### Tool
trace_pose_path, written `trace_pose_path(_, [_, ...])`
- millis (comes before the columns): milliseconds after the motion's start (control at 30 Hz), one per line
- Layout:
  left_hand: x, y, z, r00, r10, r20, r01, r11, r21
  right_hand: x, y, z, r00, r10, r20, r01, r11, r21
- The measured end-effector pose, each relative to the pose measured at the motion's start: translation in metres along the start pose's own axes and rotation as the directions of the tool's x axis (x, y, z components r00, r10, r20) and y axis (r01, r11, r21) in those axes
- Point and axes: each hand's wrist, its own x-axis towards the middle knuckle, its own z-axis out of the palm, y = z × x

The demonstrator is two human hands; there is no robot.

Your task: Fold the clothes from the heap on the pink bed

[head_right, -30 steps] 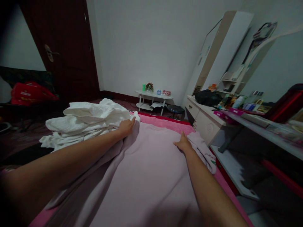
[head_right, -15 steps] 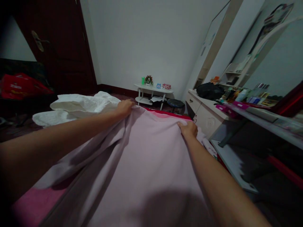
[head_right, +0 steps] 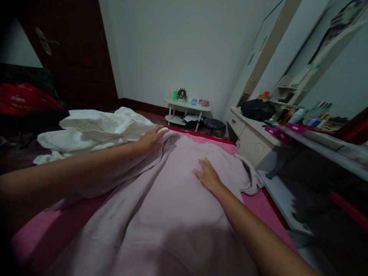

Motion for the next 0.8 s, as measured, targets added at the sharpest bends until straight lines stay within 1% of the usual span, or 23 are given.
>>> trace_pose_path(67, [-0.035,0.007,-0.005,0.996,0.078,0.035,-0.078,0.997,-0.009,-0.027,-0.020,0.007,0.992,-0.070,0.108,0.077,0.995,-0.070])
trace_pose_path(133, [-0.070,0.013,-0.017,0.993,0.108,0.042,-0.108,0.994,-0.014,-0.051,-0.041,0.008,0.984,-0.105,0.145,0.120,0.988,-0.094])
trace_pose_path(200, [-0.104,0.018,-0.032,0.996,0.084,0.038,-0.083,0.996,-0.017,-0.072,-0.065,0.008,0.973,-0.146,0.176,0.158,0.986,-0.057])
trace_pose_path(267, [-0.134,0.019,-0.047,0.999,0.031,0.025,-0.031,0.999,-0.009,-0.095,-0.092,0.009,0.947,-0.242,0.213,0.242,0.970,0.026])
trace_pose_path(300, [-0.148,0.018,-0.053,1.000,0.004,0.015,-0.004,1.000,0.002,-0.106,-0.105,0.011,0.921,-0.310,0.234,0.301,0.951,0.076])
trace_pose_path(333, [-0.159,0.017,-0.060,1.000,-0.030,0.001,0.030,0.999,0.020,-0.117,-0.118,0.012,0.886,-0.387,0.255,0.366,0.922,0.126])
trace_pose_path(400, [-0.179,0.013,-0.072,0.993,-0.113,-0.018,0.114,0.991,0.068,-0.136,-0.142,0.012,0.797,-0.527,0.293,0.481,0.849,0.218])
trace_pose_path(467, [-0.194,0.009,-0.083,0.978,-0.206,-0.012,0.206,0.970,0.128,-0.147,-0.159,0.007,0.728,-0.619,0.295,0.547,0.783,0.295])
trace_pose_path(500, [-0.200,0.007,-0.089,0.969,-0.248,-0.003,0.245,0.956,0.160,-0.148,-0.165,0.003,0.703,-0.651,0.287,0.562,0.755,0.337])
trace_pose_path(533, [-0.205,0.005,-0.094,0.958,-0.288,0.009,0.281,0.941,0.189,-0.146,-0.169,-0.001,0.688,-0.671,0.277,0.561,0.733,0.385])
trace_pose_path(567, [-0.210,0.003,-0.098,0.945,-0.327,0.027,0.314,0.926,0.211,-0.143,-0.172,-0.004,0.685,-0.679,0.264,0.543,0.717,0.436])
trace_pose_path(600, [-0.215,0.002,-0.102,0.927,-0.373,0.049,0.354,0.909,0.221,-0.138,-0.173,-0.005,0.693,-0.676,0.251,0.511,0.705,0.492])
trace_pose_path(633, [-0.218,-0.001,-0.104,0.903,-0.422,0.079,0.398,0.892,0.216,-0.132,-0.174,-0.004,0.712,-0.661,0.237,0.462,0.695,0.550])
trace_pose_path(667, [-0.221,-0.003,-0.107,0.878,-0.464,0.118,0.438,0.878,0.191,-0.127,-0.173,0.000,0.746,-0.628,0.221,0.399,0.688,0.607])
trace_pose_path(733, [-0.223,-0.012,-0.110,0.835,-0.515,0.196,0.506,0.857,0.095,-0.117,-0.170,0.011,0.844,-0.504,0.182,0.242,0.663,0.709])
trace_pose_path(767, [-0.221,-0.018,-0.113,0.816,-0.529,0.231,0.540,0.841,0.018,-0.113,-0.167,0.019,0.888,-0.423,0.179,0.156,0.644,0.749])
trace_pose_path(800, [-0.216,-0.024,-0.116,0.796,-0.555,0.242,0.587,0.805,-0.086,-0.110,-0.165,0.025,0.923,-0.336,0.186,0.070,0.624,0.778])
